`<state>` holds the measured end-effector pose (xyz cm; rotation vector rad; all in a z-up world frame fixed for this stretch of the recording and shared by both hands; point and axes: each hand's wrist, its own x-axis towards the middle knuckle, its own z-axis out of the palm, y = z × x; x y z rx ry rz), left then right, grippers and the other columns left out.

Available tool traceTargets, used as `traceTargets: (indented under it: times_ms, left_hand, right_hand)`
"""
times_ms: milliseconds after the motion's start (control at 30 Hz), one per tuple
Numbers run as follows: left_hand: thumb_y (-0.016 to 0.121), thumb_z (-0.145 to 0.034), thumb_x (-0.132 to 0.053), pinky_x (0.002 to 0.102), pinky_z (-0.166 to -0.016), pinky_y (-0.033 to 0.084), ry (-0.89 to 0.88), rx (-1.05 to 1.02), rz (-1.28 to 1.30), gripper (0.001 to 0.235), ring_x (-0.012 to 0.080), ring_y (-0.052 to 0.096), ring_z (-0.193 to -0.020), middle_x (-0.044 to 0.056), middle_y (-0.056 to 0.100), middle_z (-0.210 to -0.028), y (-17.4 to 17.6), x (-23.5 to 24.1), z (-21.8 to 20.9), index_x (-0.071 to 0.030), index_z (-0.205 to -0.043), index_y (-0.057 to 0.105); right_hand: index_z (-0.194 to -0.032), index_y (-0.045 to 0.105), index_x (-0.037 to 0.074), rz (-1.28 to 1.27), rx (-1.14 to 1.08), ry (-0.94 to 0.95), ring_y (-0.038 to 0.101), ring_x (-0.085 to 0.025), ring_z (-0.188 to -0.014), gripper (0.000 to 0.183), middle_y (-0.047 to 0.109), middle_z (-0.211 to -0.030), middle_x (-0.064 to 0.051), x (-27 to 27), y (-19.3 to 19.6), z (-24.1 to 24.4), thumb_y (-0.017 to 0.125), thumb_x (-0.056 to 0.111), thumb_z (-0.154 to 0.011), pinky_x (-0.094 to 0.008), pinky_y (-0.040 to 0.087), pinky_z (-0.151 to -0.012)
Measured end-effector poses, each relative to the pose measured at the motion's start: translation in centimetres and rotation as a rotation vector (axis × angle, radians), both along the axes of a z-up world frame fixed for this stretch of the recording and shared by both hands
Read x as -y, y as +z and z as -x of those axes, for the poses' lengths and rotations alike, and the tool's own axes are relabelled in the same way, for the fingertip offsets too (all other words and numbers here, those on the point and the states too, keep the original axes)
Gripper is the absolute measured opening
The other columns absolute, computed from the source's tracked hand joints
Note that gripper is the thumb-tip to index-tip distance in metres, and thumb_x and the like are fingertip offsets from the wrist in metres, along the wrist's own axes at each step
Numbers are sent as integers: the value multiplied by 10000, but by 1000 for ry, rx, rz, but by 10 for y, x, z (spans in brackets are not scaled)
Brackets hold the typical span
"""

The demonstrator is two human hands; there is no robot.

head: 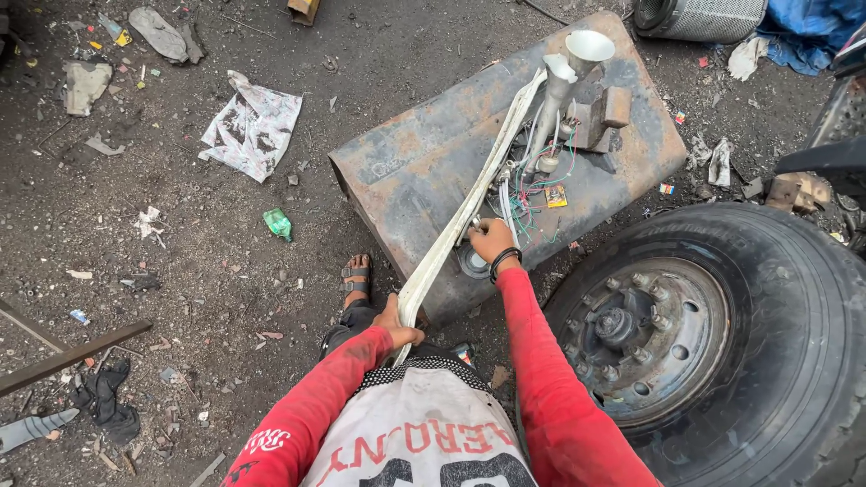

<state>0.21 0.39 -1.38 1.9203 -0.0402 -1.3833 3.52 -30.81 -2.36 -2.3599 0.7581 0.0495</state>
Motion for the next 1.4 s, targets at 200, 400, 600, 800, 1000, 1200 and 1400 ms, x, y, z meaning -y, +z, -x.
traceTargets:
  times_ms: [200,400,600,800,1000,1200,1400]
  left_hand:
    - [842,-586,-252,349,-1037,485,-3,1,7,1264,346,614,-1242,234,604,-1343,0,3,2,-61,-1594,103]
    - [840,-577,-260,357,-1011,499,7,10,16,1203,341,635,-1209,231,629,-1304,2,0,3,-66,-1566,182]
    - [844,-578,-264,354,-1025,488,18,13,14,1230,342,616,-1231,223,607,-1321,-3,-1,6,-59,-1574,152]
    - [880,-600,-266,341,-1055,459,14,16,15,1326,345,575,-1273,236,547,-1381,-16,-1,5,-32,-1593,33]
    - [842,-570,-276,358,-1010,498,-12,4,-9,1174,345,637,-1209,231,635,-1306,3,-2,2,-56,-1542,221]
    - [859,-568,-268,363,-995,506,-8,24,-6,1172,350,638,-1194,229,629,-1284,2,1,-1,-68,-1517,202]
    - [863,-568,-266,355,-1016,499,-18,35,-28,1217,354,623,-1212,233,613,-1306,5,0,-1,-77,-1550,169]
  right_hand:
    - [-759,623,-15,-10,83,-96,687,-348,-679,298,681,-693,-172,-9,1,-1,802,218,-714,-436,530,-670]
    - [-838,640,-6,25,159,-72,691,-349,-741,299,692,-766,-168,-16,11,4,814,156,-656,-422,540,-699]
    - [-923,756,26,45,-31,-53,697,-352,-819,265,718,-843,-204,-2,-5,10,812,284,-905,-430,532,-766]
    - [-896,707,-1,-50,129,-158,745,-273,-754,280,750,-786,-121,-13,9,9,789,148,-673,-392,562,-726]
    - [-946,731,-6,-45,12,-30,701,-299,-775,287,724,-825,-159,-3,5,13,795,265,-878,-402,529,-738]
    - [-942,684,-8,-83,185,-144,719,-283,-763,321,737,-837,-159,-22,17,11,794,212,-735,-386,563,-730]
    - [-988,693,16,-21,226,2,692,-324,-795,304,714,-880,-179,-11,12,17,828,204,-791,-406,536,-736]
